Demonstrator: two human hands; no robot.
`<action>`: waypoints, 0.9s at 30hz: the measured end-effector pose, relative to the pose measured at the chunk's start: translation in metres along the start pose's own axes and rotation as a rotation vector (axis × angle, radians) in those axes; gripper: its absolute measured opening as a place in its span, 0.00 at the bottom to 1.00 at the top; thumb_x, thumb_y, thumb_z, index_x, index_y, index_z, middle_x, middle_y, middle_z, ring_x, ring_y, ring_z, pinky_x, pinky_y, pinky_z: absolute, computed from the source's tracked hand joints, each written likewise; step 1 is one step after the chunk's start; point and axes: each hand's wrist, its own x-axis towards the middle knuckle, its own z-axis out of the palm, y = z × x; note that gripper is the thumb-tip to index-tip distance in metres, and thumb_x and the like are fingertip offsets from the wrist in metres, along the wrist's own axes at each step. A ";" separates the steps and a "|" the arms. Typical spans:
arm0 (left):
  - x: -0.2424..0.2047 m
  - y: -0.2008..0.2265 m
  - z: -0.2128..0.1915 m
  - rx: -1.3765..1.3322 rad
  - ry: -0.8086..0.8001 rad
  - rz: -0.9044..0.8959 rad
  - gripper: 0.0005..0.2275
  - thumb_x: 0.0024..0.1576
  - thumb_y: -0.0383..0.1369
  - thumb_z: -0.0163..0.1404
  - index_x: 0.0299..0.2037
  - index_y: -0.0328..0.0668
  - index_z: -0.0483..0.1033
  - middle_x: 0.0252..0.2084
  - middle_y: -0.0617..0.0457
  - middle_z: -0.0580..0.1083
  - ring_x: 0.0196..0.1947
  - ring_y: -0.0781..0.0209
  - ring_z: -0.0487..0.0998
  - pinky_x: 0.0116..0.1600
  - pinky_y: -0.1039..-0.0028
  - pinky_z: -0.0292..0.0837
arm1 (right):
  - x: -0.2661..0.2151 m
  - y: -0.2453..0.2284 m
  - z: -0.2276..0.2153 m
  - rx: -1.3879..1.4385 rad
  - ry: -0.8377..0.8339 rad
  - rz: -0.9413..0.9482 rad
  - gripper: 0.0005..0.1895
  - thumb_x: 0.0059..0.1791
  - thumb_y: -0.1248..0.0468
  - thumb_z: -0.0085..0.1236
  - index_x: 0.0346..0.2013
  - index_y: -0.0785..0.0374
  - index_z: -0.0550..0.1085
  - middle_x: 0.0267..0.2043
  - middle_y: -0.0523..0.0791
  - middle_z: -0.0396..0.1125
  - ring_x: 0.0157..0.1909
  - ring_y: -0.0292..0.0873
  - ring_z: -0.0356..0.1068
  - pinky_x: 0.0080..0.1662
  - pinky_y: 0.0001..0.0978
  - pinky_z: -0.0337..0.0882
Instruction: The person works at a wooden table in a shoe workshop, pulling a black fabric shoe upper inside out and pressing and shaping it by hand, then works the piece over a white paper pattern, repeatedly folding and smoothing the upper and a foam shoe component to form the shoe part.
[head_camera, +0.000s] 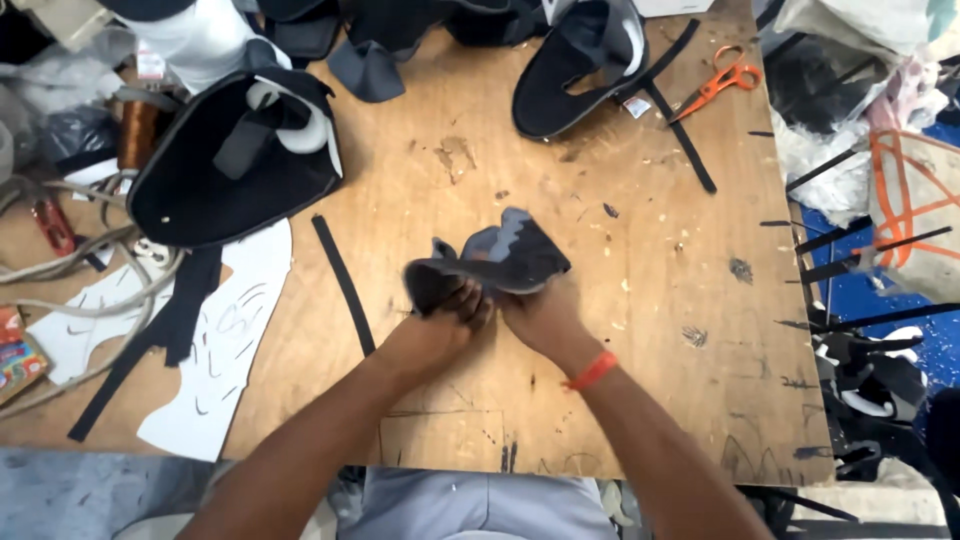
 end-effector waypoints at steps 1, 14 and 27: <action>0.003 0.006 -0.005 -0.169 -0.153 -0.101 0.17 0.50 0.28 0.46 0.49 0.29 0.77 0.44 0.34 0.79 0.44 0.43 0.83 0.53 0.57 0.79 | 0.000 0.001 0.018 0.218 -0.110 0.274 0.21 0.50 0.65 0.50 0.58 0.61 0.73 0.58 0.48 0.70 0.63 0.52 0.69 0.64 0.45 0.69; 0.019 -0.041 -0.013 -0.046 -0.103 -0.402 0.22 0.50 0.33 0.44 0.56 0.32 0.70 0.56 0.31 0.71 0.59 0.34 0.69 0.65 0.41 0.57 | -0.017 -0.006 0.060 0.062 -0.481 0.500 0.22 0.46 0.62 0.55 0.55 0.61 0.74 0.54 0.54 0.73 0.55 0.57 0.72 0.59 0.45 0.71; -0.011 -0.038 0.006 -0.266 -0.268 -0.749 0.24 0.62 0.28 0.40 0.69 0.29 0.59 0.65 0.31 0.66 0.64 0.33 0.68 0.65 0.53 0.68 | 0.026 -0.023 0.029 0.308 -0.397 0.585 0.10 0.51 0.60 0.61 0.42 0.64 0.79 0.36 0.57 0.72 0.37 0.60 0.73 0.43 0.47 0.72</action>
